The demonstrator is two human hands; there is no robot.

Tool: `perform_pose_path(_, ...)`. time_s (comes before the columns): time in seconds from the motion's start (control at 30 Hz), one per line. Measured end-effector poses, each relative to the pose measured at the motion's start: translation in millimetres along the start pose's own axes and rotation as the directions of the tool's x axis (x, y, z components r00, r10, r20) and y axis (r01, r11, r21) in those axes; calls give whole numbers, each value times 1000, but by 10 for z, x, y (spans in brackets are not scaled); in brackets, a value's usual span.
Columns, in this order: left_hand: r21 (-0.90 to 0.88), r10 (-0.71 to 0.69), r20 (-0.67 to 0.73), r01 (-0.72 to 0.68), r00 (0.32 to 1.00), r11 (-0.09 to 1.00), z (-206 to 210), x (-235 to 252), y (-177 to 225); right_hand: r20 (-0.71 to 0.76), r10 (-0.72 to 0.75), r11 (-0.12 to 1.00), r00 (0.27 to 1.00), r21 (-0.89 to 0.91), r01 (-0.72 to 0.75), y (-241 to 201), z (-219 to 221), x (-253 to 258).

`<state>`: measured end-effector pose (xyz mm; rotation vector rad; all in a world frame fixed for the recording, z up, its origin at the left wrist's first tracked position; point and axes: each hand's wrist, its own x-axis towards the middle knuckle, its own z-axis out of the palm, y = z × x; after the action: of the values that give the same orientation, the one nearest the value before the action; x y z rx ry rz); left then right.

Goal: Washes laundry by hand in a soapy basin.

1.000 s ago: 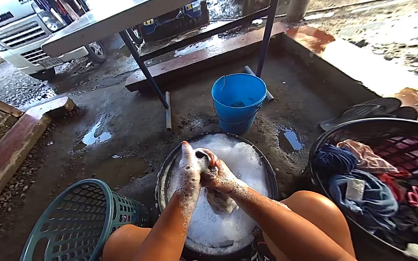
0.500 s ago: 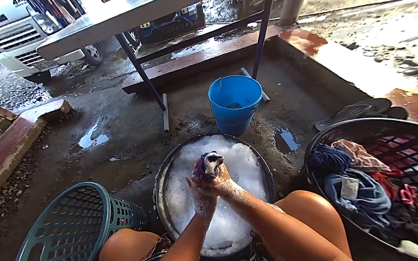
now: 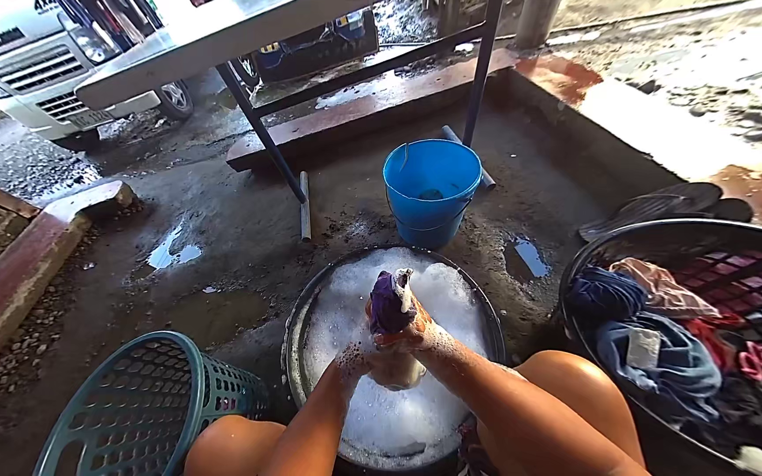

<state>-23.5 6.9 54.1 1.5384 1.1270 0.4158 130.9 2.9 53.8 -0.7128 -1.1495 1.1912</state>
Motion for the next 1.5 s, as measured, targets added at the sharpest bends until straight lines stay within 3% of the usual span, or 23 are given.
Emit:
perform_pose_path(0.1,5,103,67,-103,992,995,-97,33,-22,-15,112,981,994,158,-109,-16,47,-6)
perform_pose_path(0.17,-60,131,13,-130,991,990,-72,-16,-28,35,171,970,985,170,-175,-43,32,26)
perform_pose_path(0.27,-247,162,-116,-186,980,951,-65,-135,-42,259,112,991,959,-104,-88,-54,-195,135)
perform_pose_path(0.33,-304,188,-156,-228,970,925,-148,-143,-130,393,218,938,893,-339,-80,-43,-421,201)
perform_pose_path(0.4,-409,450,-116,-456,885,790,-254,52,-321,494,351,873,795,-481,-87,16,-575,220)
perform_pose_path(0.47,-430,572,-151,-575,806,696,-261,199,-242,525,363,869,770,-489,-76,46,-504,177)
perform_pose_path(0.53,-372,408,-268,-485,873,792,-217,109,-20,518,325,895,791,-440,-79,23,-332,165)
perform_pose_path(0.6,-283,190,-352,-298,917,912,-150,4,261,405,347,857,846,-504,-111,-41,-173,180)
perform_pose_path(0.67,-260,215,-414,-341,885,903,-93,113,319,302,308,829,902,-551,-99,-30,-89,169)
perform_pose_path(0.77,-167,338,-464,-455,819,875,-82,302,230,265,234,815,935,-578,-40,-15,-25,164)
perform_pose_path(0.83,-97,314,-455,-397,833,913,-71,288,277,237,253,720,938,-693,-19,-62,72,181)
perform_pose_path(0.97,77,206,-469,-193,859,978,3,230,472,84,368,577,926,-802,-157,-41,197,131)
perform_pose_path(1.1,126,183,-503,-138,845,982,62,205,535,55,267,639,962,-758,-134,27,193,71)
perform_pose_path(1.27,277,113,-519,41,847,960,92,215,748,16,276,681,961,-709,-184,14,181,61)
perform_pose_path(1.4,424,125,-532,136,838,895,128,251,799,47,94,679,994,-734,-30,191,158,28)
perform_pose_path(1.5,351,109,-556,113,824,930,134,253,748,10,170,668,985,-736,-108,179,164,33)
